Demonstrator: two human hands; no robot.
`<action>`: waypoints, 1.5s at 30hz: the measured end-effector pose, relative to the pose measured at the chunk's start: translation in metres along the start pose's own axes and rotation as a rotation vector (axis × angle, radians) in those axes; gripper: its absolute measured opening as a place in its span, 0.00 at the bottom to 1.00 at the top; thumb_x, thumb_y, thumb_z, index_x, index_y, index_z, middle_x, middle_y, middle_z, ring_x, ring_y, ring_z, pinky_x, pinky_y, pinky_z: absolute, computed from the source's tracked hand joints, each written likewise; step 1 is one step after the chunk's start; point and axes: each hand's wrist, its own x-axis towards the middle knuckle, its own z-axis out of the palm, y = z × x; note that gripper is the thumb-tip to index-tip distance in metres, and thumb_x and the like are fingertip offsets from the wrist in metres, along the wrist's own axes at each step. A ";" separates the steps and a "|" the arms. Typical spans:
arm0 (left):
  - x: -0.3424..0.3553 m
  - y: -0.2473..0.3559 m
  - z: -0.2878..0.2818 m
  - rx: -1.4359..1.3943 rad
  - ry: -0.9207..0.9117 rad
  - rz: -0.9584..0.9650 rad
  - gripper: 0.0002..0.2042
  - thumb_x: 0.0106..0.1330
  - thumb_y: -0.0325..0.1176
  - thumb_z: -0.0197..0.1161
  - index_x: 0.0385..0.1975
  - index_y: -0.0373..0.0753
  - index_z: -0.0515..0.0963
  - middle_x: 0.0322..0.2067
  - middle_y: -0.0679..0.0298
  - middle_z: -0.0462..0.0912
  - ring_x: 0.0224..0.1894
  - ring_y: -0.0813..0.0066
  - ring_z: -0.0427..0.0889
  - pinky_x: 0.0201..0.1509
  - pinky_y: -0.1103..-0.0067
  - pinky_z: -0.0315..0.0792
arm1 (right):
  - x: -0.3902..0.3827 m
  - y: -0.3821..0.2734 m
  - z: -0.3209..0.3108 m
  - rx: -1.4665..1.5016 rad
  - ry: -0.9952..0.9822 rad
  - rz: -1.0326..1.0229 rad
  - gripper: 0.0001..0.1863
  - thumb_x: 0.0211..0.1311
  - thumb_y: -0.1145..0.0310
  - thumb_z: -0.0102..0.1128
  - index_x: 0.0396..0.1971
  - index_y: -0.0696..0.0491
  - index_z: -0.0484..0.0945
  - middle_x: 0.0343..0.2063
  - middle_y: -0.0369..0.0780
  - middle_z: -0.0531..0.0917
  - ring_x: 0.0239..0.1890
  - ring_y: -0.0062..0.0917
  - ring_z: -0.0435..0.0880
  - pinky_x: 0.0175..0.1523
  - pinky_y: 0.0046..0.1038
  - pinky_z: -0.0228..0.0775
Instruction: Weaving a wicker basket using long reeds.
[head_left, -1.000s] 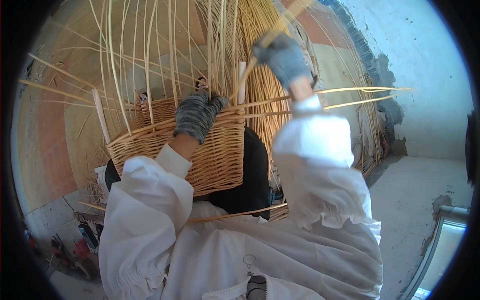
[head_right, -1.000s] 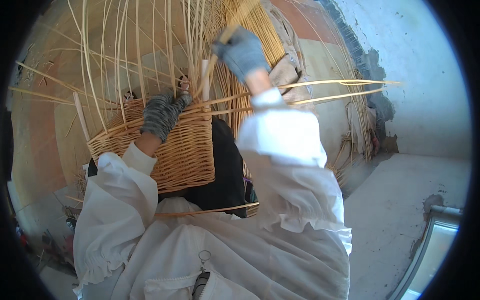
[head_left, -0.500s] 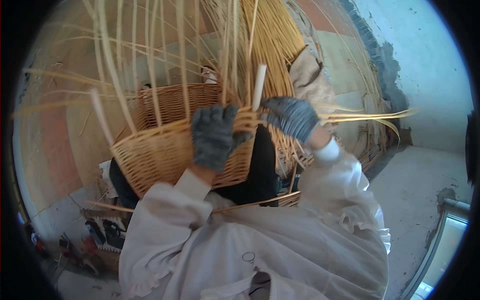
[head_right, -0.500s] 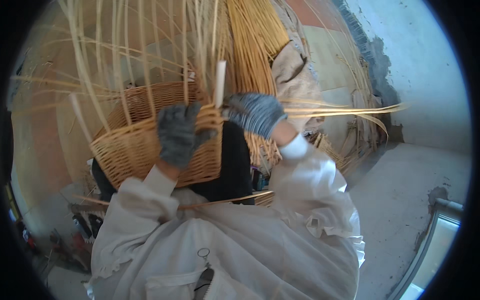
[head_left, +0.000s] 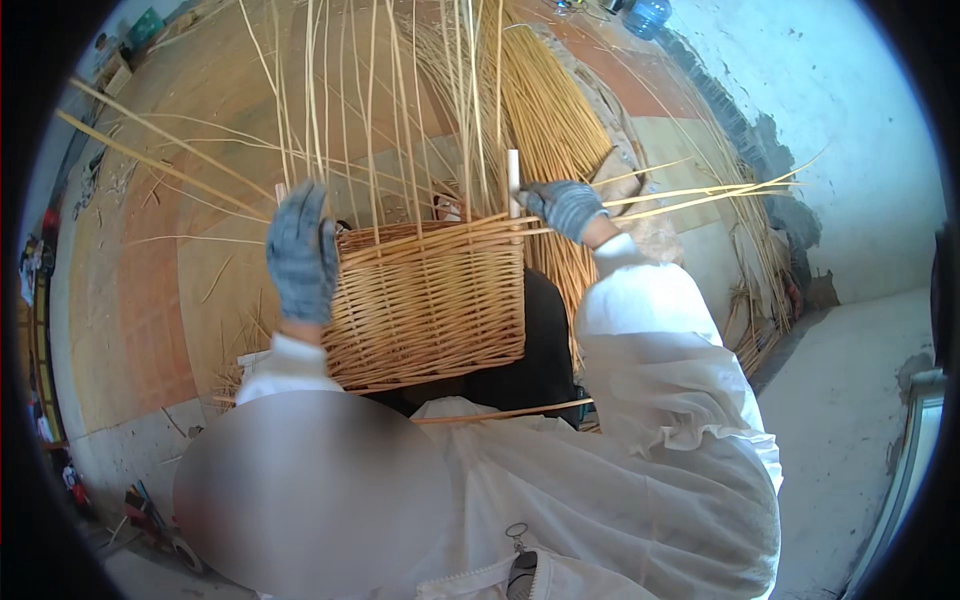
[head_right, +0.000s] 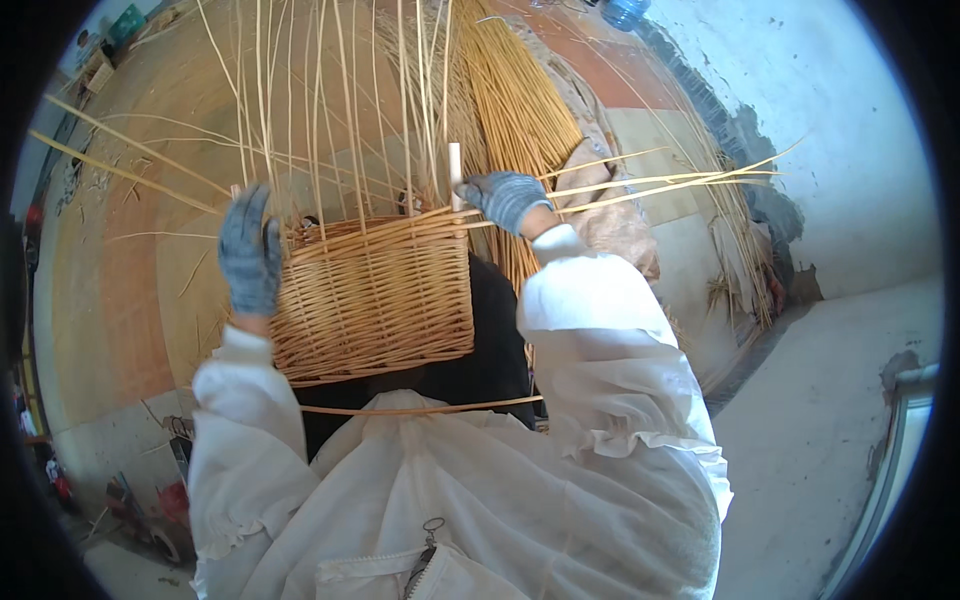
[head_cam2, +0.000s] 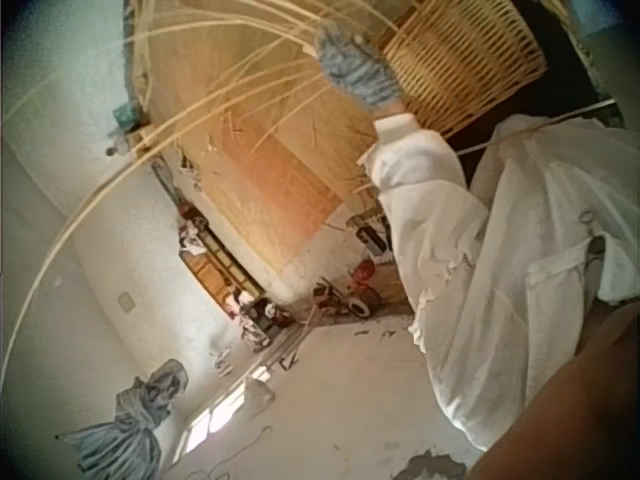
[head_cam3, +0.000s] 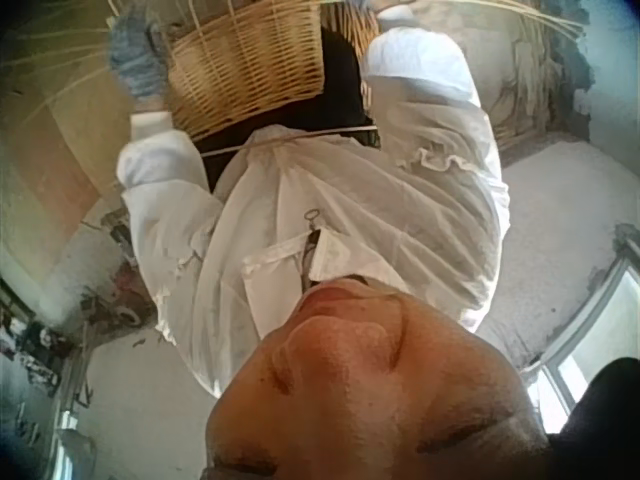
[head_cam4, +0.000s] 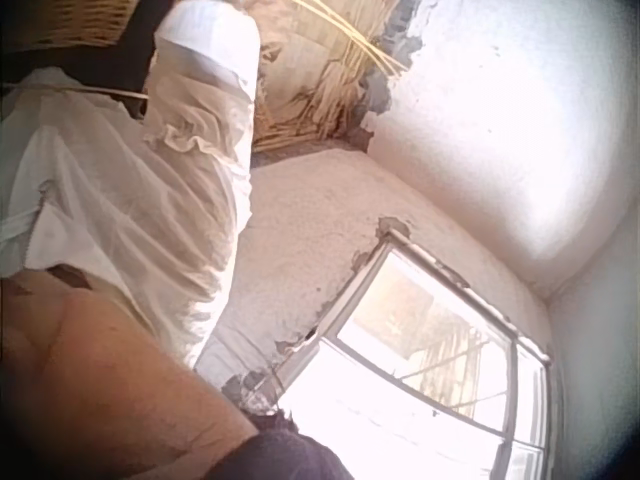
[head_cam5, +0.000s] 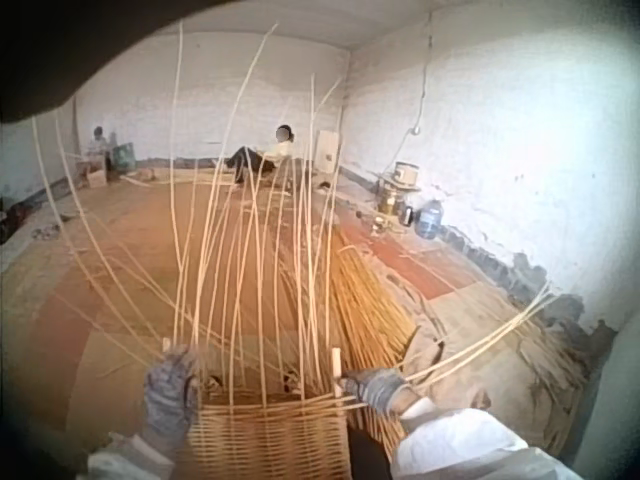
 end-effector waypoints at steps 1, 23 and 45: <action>0.018 -0.015 0.004 0.181 -0.086 0.208 0.18 0.63 0.31 0.54 0.54 0.40 0.72 0.58 0.58 0.70 0.61 0.61 0.67 0.67 0.69 0.57 | 0.004 -0.001 0.001 0.062 0.045 0.055 0.27 0.66 0.44 0.39 0.44 0.49 0.78 0.37 0.47 0.82 0.42 0.43 0.80 0.46 0.41 0.70; 0.046 -0.002 0.018 -0.002 -0.173 0.024 0.22 0.67 0.40 0.48 0.61 0.42 0.65 0.62 0.56 0.64 0.64 0.71 0.64 0.69 0.68 0.51 | 0.040 -0.018 0.002 0.339 0.508 0.054 0.11 0.63 0.65 0.49 0.31 0.54 0.79 0.28 0.46 0.82 0.29 0.40 0.82 0.38 0.37 0.75; 0.000 0.162 0.099 -0.199 -0.239 0.151 0.28 0.57 0.48 0.64 0.54 0.36 0.70 0.47 0.58 0.75 0.52 0.61 0.73 0.61 0.63 0.61 | 0.020 0.015 -0.033 0.077 0.063 0.568 0.30 0.64 0.43 0.41 0.34 0.56 0.82 0.29 0.48 0.83 0.36 0.43 0.82 0.48 0.40 0.71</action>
